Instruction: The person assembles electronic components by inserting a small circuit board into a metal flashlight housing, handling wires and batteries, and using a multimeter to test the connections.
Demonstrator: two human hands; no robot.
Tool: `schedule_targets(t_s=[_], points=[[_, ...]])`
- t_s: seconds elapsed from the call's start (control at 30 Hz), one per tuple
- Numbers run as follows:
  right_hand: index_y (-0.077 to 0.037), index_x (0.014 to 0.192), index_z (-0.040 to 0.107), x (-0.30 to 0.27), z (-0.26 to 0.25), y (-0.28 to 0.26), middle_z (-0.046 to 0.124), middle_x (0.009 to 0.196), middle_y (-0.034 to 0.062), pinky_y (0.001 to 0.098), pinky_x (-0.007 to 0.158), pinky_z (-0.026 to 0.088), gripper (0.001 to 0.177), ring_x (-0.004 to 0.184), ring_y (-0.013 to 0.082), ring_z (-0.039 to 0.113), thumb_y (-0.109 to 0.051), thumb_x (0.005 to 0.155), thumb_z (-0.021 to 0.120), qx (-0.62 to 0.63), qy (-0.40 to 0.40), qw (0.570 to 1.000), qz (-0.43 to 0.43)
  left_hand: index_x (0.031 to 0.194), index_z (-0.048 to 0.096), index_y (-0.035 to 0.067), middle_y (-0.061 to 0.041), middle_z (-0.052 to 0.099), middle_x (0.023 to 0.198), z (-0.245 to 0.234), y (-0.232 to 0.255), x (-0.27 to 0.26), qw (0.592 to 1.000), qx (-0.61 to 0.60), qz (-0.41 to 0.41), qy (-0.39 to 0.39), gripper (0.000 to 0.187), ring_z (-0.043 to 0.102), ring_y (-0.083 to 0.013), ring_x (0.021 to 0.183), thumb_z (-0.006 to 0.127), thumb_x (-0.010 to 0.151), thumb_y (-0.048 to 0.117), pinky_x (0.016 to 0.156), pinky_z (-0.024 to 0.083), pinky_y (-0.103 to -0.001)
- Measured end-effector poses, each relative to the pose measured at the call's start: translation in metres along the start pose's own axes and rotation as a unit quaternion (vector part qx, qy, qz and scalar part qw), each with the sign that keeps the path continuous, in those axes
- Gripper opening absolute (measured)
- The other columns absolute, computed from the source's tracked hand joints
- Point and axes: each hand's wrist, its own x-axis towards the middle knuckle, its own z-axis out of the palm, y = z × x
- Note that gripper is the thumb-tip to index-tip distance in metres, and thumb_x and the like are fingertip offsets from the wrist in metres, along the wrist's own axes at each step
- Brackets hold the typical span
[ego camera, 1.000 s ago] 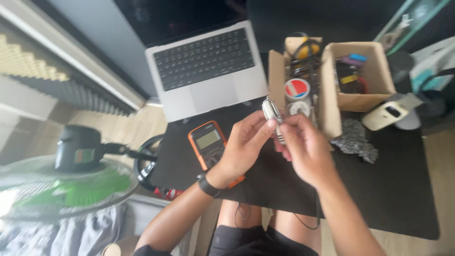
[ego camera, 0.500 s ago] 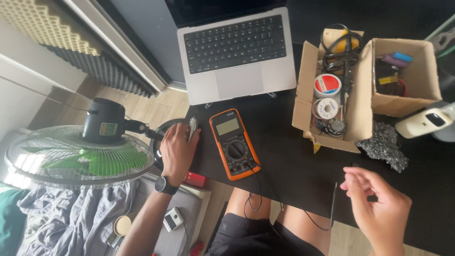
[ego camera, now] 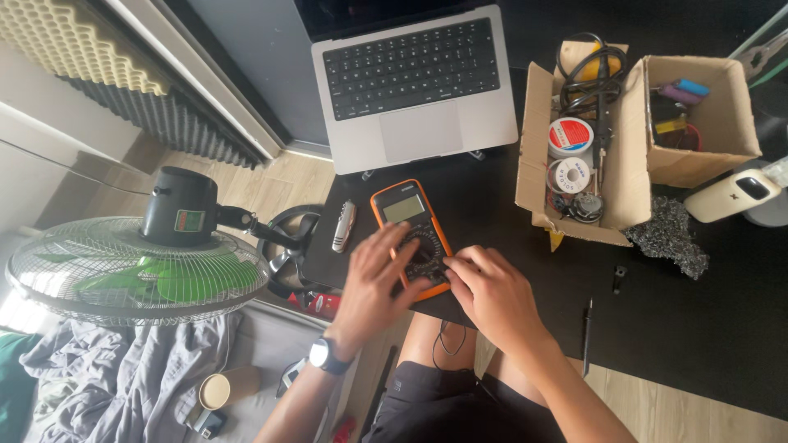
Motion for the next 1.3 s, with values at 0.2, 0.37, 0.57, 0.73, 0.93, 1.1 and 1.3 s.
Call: schedule_targets(t_s=[0.2,0.37,0.57,0.73,0.93,1.1,1.3], points=[[-0.002,0.112,0.065,-0.006,0.006,0.008,0.067,0.100,0.0088,0.0365,0.069,0.058,0.024,0.088,0.0246,0.070,-0.010,0.089,0.068,-0.041,-0.045,0.997,-0.051,0.139,0.061,0.000,-0.016,0.055,0.152,0.008,0.002,-0.005,0.998,-0.040,-0.003,-0.040,0.076,0.045,-0.0334,0.148,0.086,0.081,0.043,0.122,0.035,-0.051],[-0.005,0.106,0.064,-0.001,0.003,-0.004,0.065,0.093,0.0077,0.0407,0.072,0.055,0.012,0.085,0.0296,0.067,-0.011,0.096,0.067,0.029,0.033,0.999,0.009,0.138,0.061,0.000,-0.015,0.057,0.150,0.010,0.000,-0.004,0.999,-0.045,-0.001,-0.024,0.077,0.048,-0.0329,0.145,0.087,0.079,0.042,0.121,0.037,-0.050],[-0.004,0.098,0.061,-0.010,0.026,-0.014,0.061,0.094,0.0101,0.0401,0.067,0.056,0.016,0.084,0.0298,0.068,-0.014,0.092,0.071,0.016,-0.031,0.999,0.033,0.134,0.063,0.000,-0.016,0.057,0.146,0.010,0.003,-0.002,0.999,-0.050,-0.008,-0.019,0.074,0.049,-0.0340,0.142,0.089,0.074,0.034,0.118,0.038,-0.051],[-0.001,0.100,0.060,-0.010,0.027,-0.011,0.060,0.095,0.0111,0.0405,0.068,0.055,0.018,0.086,0.0309,0.067,-0.012,0.092,0.071,0.042,0.002,0.999,-0.004,0.133,0.064,0.001,-0.015,0.059,0.145,0.015,0.001,-0.003,0.999,-0.036,-0.009,-0.025,0.073,0.049,-0.0328,0.141,0.090,0.073,0.034,0.116,0.039,-0.051],[-0.002,0.106,0.066,0.018,-0.028,0.007,0.066,0.097,0.0089,0.0338,0.070,0.057,0.016,0.085,0.0233,0.068,-0.011,0.094,0.071,0.246,-0.025,0.969,-0.017,0.133,0.061,-0.001,-0.018,0.057,0.146,0.006,0.010,0.006,0.999,-0.039,-0.008,-0.029,0.080,0.051,-0.0349,0.138,0.089,0.068,0.036,0.116,0.034,-0.049],[-0.004,0.112,0.066,0.007,-0.070,-0.012,0.070,0.104,0.0093,0.0338,0.087,0.056,0.011,0.098,0.0210,0.065,-0.011,0.103,0.068,0.435,0.039,0.899,-0.026,0.146,0.043,-0.005,-0.023,0.053,0.146,-0.009,0.071,0.024,0.948,-0.317,-0.010,0.001,0.069,0.048,-0.0340,0.139,0.066,0.092,0.032,0.117,0.035,-0.044],[-0.007,0.114,0.056,0.001,-0.151,-0.028,0.054,0.079,0.0055,0.0265,0.046,0.040,0.015,0.057,0.0108,0.048,-0.016,0.105,0.064,0.653,0.204,0.718,0.129,0.127,0.052,0.001,-0.007,0.062,0.089,0.012,0.140,0.034,0.750,-0.575,-0.169,-0.281,0.029,0.058,-0.0156,0.077,0.048,0.111,0.025,0.077,0.051,-0.032]])
